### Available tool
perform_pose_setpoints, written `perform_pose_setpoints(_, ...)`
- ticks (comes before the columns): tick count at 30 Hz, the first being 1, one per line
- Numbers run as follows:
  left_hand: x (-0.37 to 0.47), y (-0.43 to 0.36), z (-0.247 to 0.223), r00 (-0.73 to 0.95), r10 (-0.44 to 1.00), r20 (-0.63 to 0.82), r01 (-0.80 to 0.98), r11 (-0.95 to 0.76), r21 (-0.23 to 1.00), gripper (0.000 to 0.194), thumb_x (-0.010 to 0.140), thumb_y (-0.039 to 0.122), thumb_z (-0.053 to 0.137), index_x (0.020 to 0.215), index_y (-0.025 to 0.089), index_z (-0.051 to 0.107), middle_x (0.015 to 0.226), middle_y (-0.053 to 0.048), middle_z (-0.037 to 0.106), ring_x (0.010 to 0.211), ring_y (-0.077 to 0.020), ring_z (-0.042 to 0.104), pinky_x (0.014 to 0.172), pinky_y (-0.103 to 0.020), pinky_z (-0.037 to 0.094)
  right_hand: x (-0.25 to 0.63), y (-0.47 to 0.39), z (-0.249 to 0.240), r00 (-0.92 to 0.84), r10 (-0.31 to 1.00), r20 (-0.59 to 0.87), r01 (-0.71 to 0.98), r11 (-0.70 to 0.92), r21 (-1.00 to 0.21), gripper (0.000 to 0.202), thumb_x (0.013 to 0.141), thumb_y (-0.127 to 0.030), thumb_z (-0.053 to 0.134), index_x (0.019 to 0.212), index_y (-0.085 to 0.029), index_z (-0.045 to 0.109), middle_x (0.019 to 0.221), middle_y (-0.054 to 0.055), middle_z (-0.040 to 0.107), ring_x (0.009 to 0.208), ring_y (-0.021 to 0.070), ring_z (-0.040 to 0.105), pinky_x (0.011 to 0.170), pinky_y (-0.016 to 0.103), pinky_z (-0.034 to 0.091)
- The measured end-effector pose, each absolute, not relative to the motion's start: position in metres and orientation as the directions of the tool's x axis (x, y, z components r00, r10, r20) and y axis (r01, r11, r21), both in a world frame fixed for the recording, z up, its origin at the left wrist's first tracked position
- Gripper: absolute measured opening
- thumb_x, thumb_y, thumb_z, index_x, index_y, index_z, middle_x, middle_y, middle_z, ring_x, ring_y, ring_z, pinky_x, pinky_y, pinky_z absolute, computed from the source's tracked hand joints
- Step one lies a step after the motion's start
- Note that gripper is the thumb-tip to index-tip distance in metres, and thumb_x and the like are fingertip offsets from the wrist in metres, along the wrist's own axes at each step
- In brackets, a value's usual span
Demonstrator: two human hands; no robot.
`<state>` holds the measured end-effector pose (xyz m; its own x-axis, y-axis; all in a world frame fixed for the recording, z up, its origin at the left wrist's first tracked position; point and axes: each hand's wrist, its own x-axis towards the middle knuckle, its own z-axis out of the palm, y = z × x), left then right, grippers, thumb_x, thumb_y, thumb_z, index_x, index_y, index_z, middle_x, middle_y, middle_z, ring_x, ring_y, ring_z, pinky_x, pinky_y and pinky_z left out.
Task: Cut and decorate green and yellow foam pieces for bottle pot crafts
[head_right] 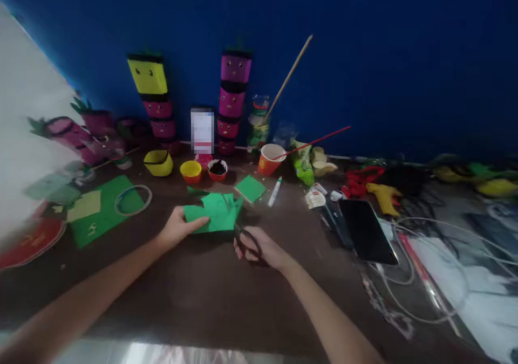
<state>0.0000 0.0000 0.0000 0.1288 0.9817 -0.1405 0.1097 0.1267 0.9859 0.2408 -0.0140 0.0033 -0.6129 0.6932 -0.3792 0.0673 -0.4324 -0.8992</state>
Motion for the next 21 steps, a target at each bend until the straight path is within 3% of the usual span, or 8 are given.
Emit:
perform_pose_setpoints(7,-0.0001,-0.0015,0.0049,0.138,0.981,-0.133,0.125,0.116,0.985,0.028,0.064,0.037,0.071,0.07,0.01,0.068,0.065,-0.004,0.067,0.056,-0.0127,0.057,0.054,-0.022,0.046,0.2393,-0.0135,0.0024,-0.609,0.697,-0.379,0.069,-0.43,-0.9,0.047,0.072,-0.061,0.056,0.079,-0.014,0.055,0.061,0.002,0.057,0.043,0.006,0.042,0.039,0.018,0.029)
perform_pose_setpoints(14,0.0,-0.0024,0.0071,0.149,0.98,-0.129,0.108,0.113,0.988,0.029,0.065,0.037,0.071,0.073,0.01,0.067,0.068,-0.005,0.067,0.057,-0.0123,0.057,0.056,-0.022,0.047,0.2382,-0.0152,0.0077,-0.586,0.708,-0.394,0.085,-0.43,-0.899,0.045,0.075,-0.059,0.055,0.076,-0.014,0.054,0.059,0.001,0.056,0.039,0.0036,0.034,0.036,0.018,0.021)
perform_pose_setpoints(21,-0.0004,-0.0023,0.0077,0.175,0.979,-0.109,0.125,0.088,0.988,0.027,0.066,0.036,0.07,0.071,0.01,0.066,0.063,-0.003,0.064,0.054,-0.0107,0.055,0.052,-0.02,0.044,0.2369,-0.0145,0.0067,-0.579,0.708,-0.405,0.085,-0.441,-0.893,0.047,0.073,-0.061,0.055,0.077,-0.014,0.054,0.058,0.001,0.056,0.039,0.0037,0.034,0.036,0.017,0.02)
